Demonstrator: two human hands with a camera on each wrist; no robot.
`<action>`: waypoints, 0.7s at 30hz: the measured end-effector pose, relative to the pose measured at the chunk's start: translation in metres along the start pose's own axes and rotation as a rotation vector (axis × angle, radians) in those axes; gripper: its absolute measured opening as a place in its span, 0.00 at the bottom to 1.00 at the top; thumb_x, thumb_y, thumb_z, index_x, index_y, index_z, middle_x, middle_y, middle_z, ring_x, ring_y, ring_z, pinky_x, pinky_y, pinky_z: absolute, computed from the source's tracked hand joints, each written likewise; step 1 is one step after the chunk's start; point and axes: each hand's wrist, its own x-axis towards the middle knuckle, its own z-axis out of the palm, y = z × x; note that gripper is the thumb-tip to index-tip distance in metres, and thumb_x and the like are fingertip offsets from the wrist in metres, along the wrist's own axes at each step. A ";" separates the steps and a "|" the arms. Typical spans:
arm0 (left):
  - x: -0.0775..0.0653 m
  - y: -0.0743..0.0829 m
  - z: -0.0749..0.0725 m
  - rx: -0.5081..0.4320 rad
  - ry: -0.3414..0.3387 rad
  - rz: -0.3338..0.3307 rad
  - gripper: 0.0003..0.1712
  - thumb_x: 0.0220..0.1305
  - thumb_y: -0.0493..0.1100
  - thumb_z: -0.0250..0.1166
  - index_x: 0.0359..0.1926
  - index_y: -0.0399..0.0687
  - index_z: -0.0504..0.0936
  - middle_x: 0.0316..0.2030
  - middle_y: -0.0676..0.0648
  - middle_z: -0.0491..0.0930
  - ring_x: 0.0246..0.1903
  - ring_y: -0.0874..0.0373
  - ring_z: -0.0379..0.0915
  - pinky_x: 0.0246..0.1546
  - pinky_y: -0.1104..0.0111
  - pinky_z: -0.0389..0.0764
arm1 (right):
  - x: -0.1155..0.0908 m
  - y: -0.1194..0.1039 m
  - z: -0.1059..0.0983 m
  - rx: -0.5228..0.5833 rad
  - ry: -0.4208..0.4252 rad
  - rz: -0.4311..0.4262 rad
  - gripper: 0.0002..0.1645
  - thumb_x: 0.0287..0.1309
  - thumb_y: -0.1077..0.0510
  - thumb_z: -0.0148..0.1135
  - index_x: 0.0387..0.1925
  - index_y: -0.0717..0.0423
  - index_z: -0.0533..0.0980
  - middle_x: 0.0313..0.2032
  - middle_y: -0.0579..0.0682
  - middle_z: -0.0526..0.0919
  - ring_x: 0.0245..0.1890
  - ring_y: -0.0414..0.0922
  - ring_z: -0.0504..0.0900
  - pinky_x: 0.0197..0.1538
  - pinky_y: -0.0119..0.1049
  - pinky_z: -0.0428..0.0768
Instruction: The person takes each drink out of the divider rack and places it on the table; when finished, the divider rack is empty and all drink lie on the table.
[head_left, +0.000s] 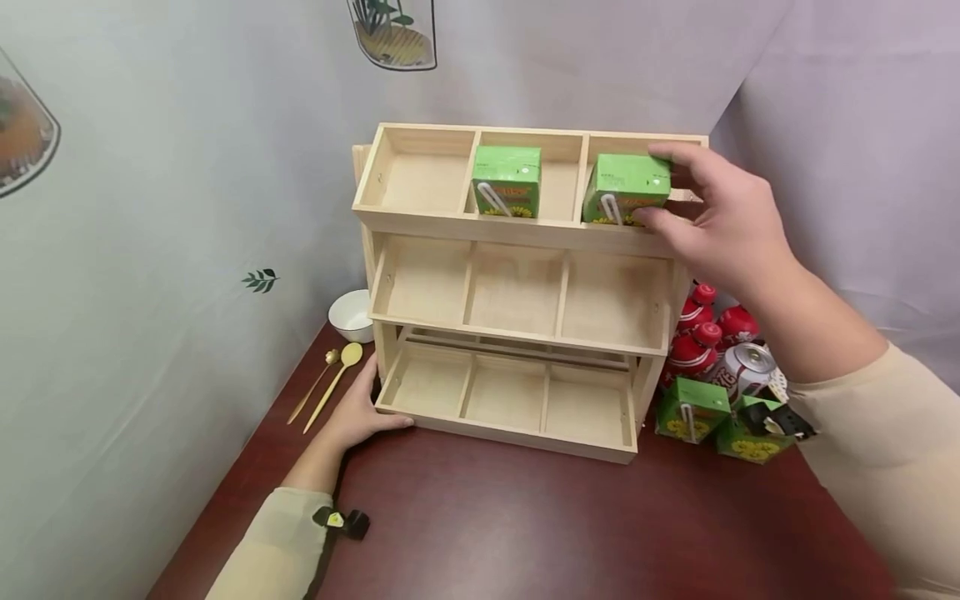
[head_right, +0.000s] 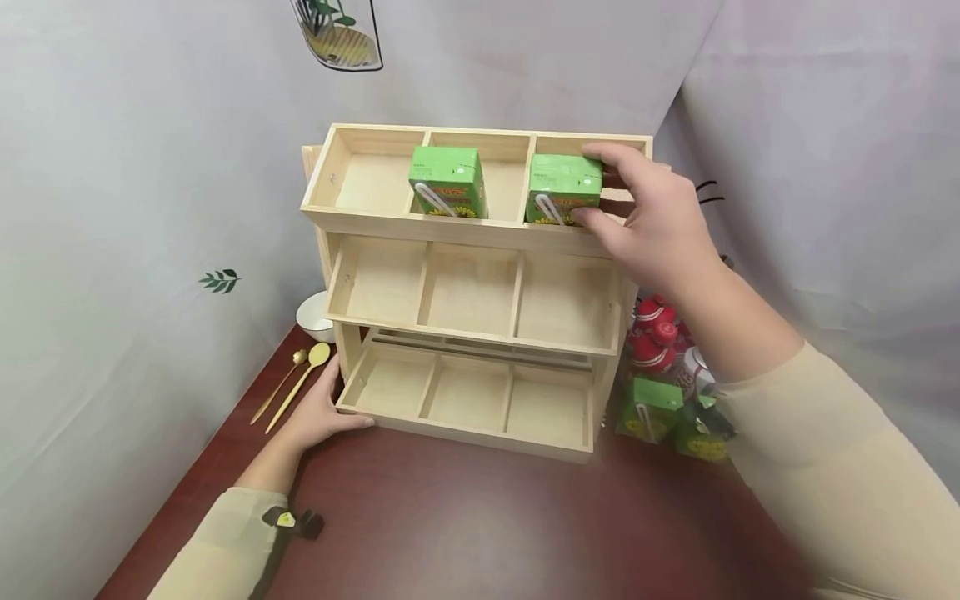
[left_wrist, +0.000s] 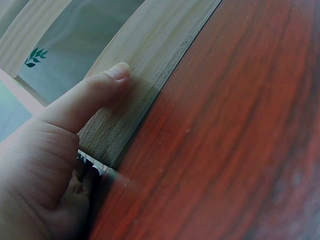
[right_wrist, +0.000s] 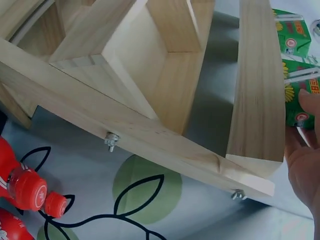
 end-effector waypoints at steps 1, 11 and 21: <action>0.001 0.000 0.000 0.000 -0.005 0.003 0.75 0.30 0.41 0.86 0.76 0.49 0.47 0.70 0.40 0.57 0.66 0.47 0.55 0.62 0.48 0.56 | -0.002 -0.001 -0.001 0.011 0.014 -0.004 0.36 0.49 0.72 0.70 0.61 0.55 0.73 0.49 0.49 0.80 0.49 0.37 0.79 0.49 0.29 0.77; -0.001 -0.002 0.001 -0.008 -0.005 -0.015 0.75 0.29 0.42 0.86 0.76 0.49 0.47 0.71 0.42 0.57 0.68 0.49 0.54 0.63 0.49 0.54 | -0.025 -0.014 -0.017 -0.034 0.262 -0.213 0.30 0.44 0.77 0.69 0.53 0.68 0.76 0.46 0.57 0.83 0.47 0.38 0.81 0.46 0.27 0.78; 0.000 0.000 0.001 0.011 -0.002 -0.020 0.74 0.30 0.42 0.86 0.76 0.51 0.48 0.70 0.42 0.57 0.67 0.50 0.55 0.63 0.52 0.56 | -0.060 -0.018 -0.034 0.206 0.502 -0.299 0.21 0.43 0.72 0.72 0.41 0.79 0.77 0.40 0.67 0.83 0.42 0.56 0.84 0.47 0.33 0.79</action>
